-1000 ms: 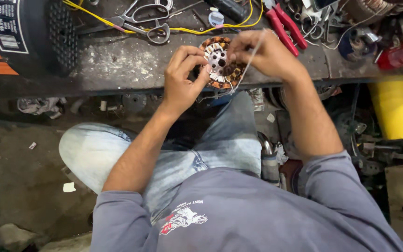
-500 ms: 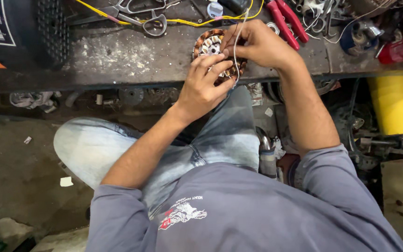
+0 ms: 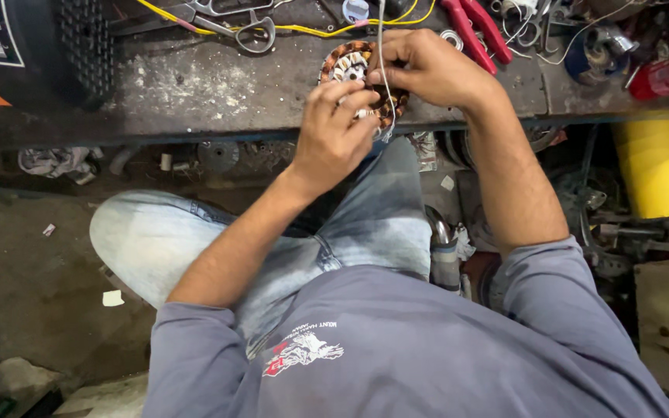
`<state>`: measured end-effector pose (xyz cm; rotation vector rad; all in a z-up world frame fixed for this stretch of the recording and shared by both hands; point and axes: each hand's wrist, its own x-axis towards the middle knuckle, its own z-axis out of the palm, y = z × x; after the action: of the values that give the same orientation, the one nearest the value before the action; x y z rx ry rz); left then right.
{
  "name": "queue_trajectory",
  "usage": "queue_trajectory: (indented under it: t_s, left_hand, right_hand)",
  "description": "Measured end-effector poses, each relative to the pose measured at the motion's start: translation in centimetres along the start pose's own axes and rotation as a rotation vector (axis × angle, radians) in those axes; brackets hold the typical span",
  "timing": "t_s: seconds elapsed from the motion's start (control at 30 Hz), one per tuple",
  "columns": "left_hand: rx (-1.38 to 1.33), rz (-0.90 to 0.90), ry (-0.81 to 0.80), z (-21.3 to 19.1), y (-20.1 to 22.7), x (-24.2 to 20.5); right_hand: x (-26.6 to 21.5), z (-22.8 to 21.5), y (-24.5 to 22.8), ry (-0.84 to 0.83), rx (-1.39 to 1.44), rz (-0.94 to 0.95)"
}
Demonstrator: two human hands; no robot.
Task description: The person winds a white insulated wire around the slots of a motor stator by hand. They repeatedly pull the wire through the slots and arrange it around the copper windings.
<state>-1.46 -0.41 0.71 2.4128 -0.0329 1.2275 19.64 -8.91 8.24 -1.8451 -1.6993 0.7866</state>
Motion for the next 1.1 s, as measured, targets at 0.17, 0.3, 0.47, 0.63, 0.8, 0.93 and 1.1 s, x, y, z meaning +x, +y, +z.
queue_trajectory:
  t_s: [0.17,0.3,0.47,0.63,0.8,0.93,1.1]
  left_hand:
    - [-0.146,-0.083,-0.035,-0.4,-1.0,0.2]
    - [-0.155,-0.052,-0.089,-0.5,-1.2,0.1]
    - [-0.151,-0.069,-0.095,-0.4,-1.2,0.4]
    - [-0.146,-0.079,-0.104,-0.3,-1.3,0.1]
    - [-0.141,-0.090,-0.118,-0.3,-1.4,0.1]
    - [-0.147,-0.100,-0.141,-0.3,-1.5,0.1]
    - [-0.185,-0.123,-0.151,-0.3,-1.7,0.0]
  right_hand:
    - [-0.4,0.8,0.3,0.064,-0.018,-0.073]
    - [-0.7,1.3,0.6,0.102,-0.001,-0.188]
    - [-1.0,2.4,0.3,0.241,-0.164,-0.152]
    - [-1.3,3.1,0.5,0.348,-0.090,-0.094]
    - [-1.4,4.4,0.6,0.462,-0.116,-0.128]
    - [-1.6,5.0,0.9,0.491,0.061,-0.028]
    - [-0.8,4.9,1.5,0.466,0.056,-0.022]
